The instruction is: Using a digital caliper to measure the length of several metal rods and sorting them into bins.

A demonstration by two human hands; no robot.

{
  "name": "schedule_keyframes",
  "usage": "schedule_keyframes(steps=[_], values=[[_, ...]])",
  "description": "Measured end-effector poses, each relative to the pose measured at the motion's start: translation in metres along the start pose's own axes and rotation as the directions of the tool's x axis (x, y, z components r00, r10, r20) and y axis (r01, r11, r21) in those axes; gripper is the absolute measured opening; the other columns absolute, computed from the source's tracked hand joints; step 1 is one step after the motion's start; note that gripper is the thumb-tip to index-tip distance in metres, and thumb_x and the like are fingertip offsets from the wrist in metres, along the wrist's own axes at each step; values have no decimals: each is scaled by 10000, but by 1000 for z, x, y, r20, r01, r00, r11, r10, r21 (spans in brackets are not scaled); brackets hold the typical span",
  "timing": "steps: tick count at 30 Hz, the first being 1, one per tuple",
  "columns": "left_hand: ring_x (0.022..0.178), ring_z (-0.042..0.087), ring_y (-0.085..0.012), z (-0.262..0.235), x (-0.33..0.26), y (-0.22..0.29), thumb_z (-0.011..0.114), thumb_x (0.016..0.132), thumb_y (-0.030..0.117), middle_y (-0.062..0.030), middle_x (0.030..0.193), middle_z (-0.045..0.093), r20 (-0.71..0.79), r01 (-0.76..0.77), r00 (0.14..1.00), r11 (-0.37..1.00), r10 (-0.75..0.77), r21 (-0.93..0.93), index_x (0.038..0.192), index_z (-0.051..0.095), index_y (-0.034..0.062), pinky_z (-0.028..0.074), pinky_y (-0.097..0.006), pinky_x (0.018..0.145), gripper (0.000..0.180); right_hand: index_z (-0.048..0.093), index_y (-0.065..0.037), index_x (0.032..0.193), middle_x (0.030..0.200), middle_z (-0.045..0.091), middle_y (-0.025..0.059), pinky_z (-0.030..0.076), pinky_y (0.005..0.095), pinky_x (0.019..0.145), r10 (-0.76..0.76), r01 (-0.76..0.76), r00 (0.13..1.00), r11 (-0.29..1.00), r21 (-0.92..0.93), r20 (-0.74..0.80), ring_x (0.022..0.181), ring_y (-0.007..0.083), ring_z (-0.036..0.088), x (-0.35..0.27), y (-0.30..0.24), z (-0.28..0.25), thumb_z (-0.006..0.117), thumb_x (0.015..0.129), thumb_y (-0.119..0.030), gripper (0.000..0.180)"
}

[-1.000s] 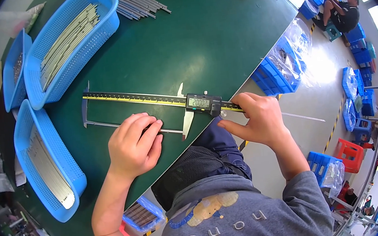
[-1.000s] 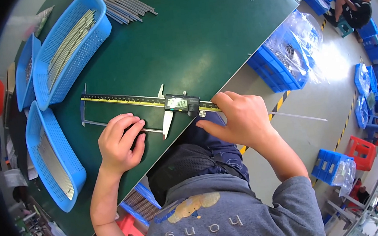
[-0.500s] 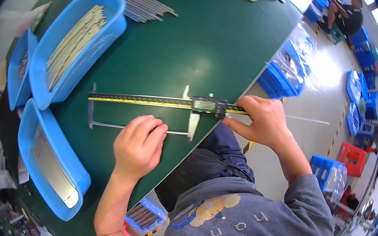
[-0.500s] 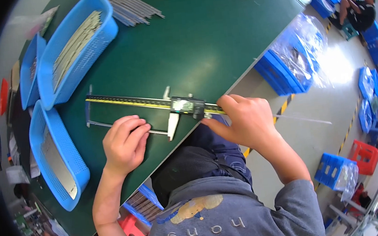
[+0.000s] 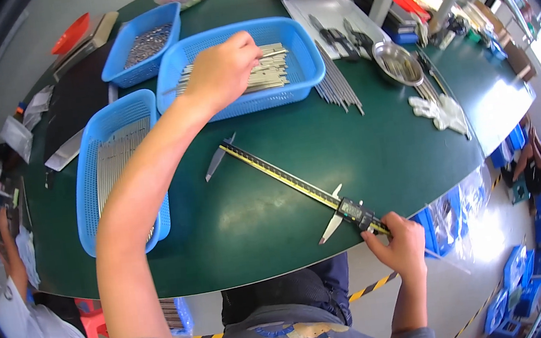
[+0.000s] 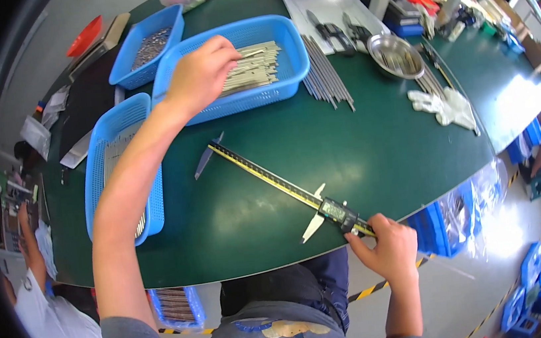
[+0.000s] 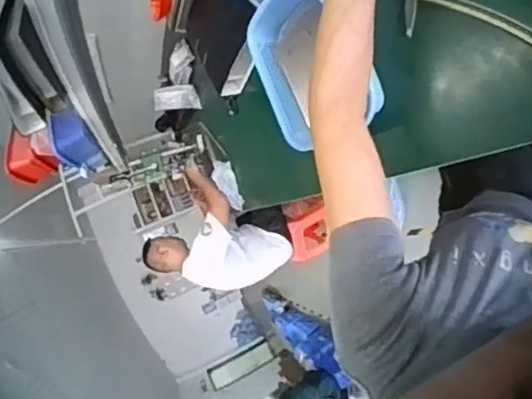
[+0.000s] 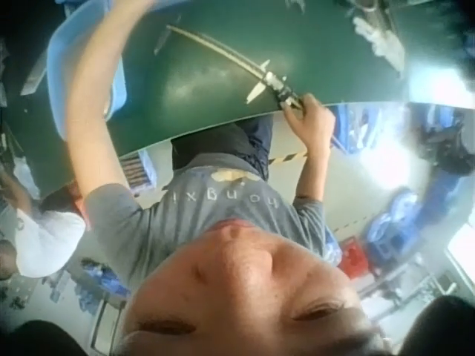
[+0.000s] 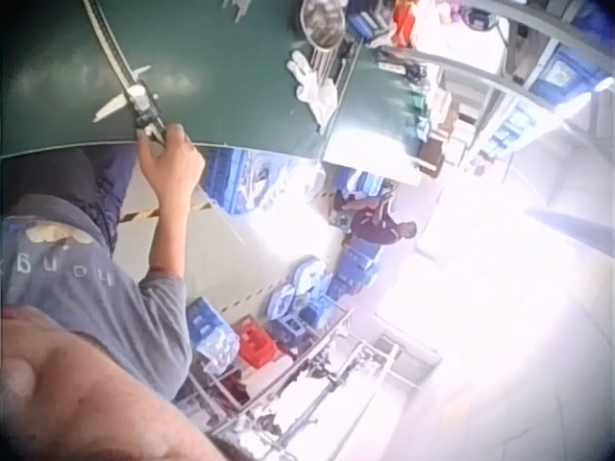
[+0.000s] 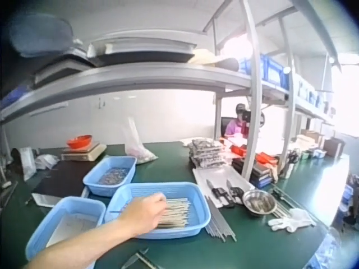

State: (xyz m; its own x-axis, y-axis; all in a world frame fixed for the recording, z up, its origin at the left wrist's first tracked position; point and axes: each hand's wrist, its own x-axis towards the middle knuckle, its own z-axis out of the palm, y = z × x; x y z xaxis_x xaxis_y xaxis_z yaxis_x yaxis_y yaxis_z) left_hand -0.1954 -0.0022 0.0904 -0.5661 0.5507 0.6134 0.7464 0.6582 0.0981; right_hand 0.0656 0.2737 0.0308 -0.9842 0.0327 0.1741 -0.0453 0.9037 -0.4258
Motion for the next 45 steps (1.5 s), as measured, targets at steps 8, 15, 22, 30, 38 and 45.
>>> schedule_keyframes(steps=[8, 15, 22, 30, 38, 45], values=[[823, 617, -334, 39, -16, -38, 575, 812, 281, -152, 850, 638, 271, 374, 883, 923, -384, 91, 779, 686, 57, 484, -449, 731, 253, 530, -70, 690, 523, 522, 70, 393, 339, 437, 38, -36, 998, 999, -38, 46, 459, 262, 539, 6, 0, 7, 752, 659, -323, 338], [701, 592, -366, 30, -10, -31, 527, 757, 236, -163, 731, 624, 222, 449, 864, 891, -452, 68, 670, 634, 41, 459, -474, 629, 239, 528, -53, 696, 516, 467, 88, 358, 344, 439, -60, 57, 995, 997, -54, -73, 443, 264, 481, 0, 13, 9, 765, 635, -266, 324], [753, 612, -345, -79, -90, -79, 534, 804, 265, -153, 804, 628, -59, 635, 773, 766, -632, 102, 751, 659, 48, 474, -456, 653, 256, 508, -46, 696, 516, 454, 88, 334, 342, 430, -10, 9, 999, 999, -38, -38, 425, 251, 452, 0, 13, 8, 759, 639, -255, 332], [949, 584, -298, -89, -168, -93, 531, 830, 270, -123, 987, 614, 294, 687, 634, 695, -715, 211, 907, 689, 69, 453, -419, 807, 267, 492, -43, 695, 510, 444, 85, 324, 336, 430, -22, 21, 999, 1000, -15, -36, 419, 244, 428, 0, 19, 10, 750, 650, -242, 329], [947, 584, -289, -109, -167, -87, 604, 797, 219, -118, 986, 607, 263, 666, 690, 734, -675, 133, 886, 679, 55, 457, -388, 813, 201, 485, -47, 693, 508, 438, 85, 326, 337, 434, 35, -36, 999, 999, -31, -32, 424, 251, 428, -2, 11, 9, 745, 655, -244, 328], [926, 589, -274, -133, -155, -56, 632, 792, 207, -90, 997, 585, 11, 676, 725, 715, -689, 180, 896, 657, 51, 461, -367, 796, 189, 485, -46, 691, 513, 453, 95, 348, 344, 439, -1, -1, 999, 998, -57, -43, 431, 267, 458, 1, 10, 8, 740, 665, -272, 342]])
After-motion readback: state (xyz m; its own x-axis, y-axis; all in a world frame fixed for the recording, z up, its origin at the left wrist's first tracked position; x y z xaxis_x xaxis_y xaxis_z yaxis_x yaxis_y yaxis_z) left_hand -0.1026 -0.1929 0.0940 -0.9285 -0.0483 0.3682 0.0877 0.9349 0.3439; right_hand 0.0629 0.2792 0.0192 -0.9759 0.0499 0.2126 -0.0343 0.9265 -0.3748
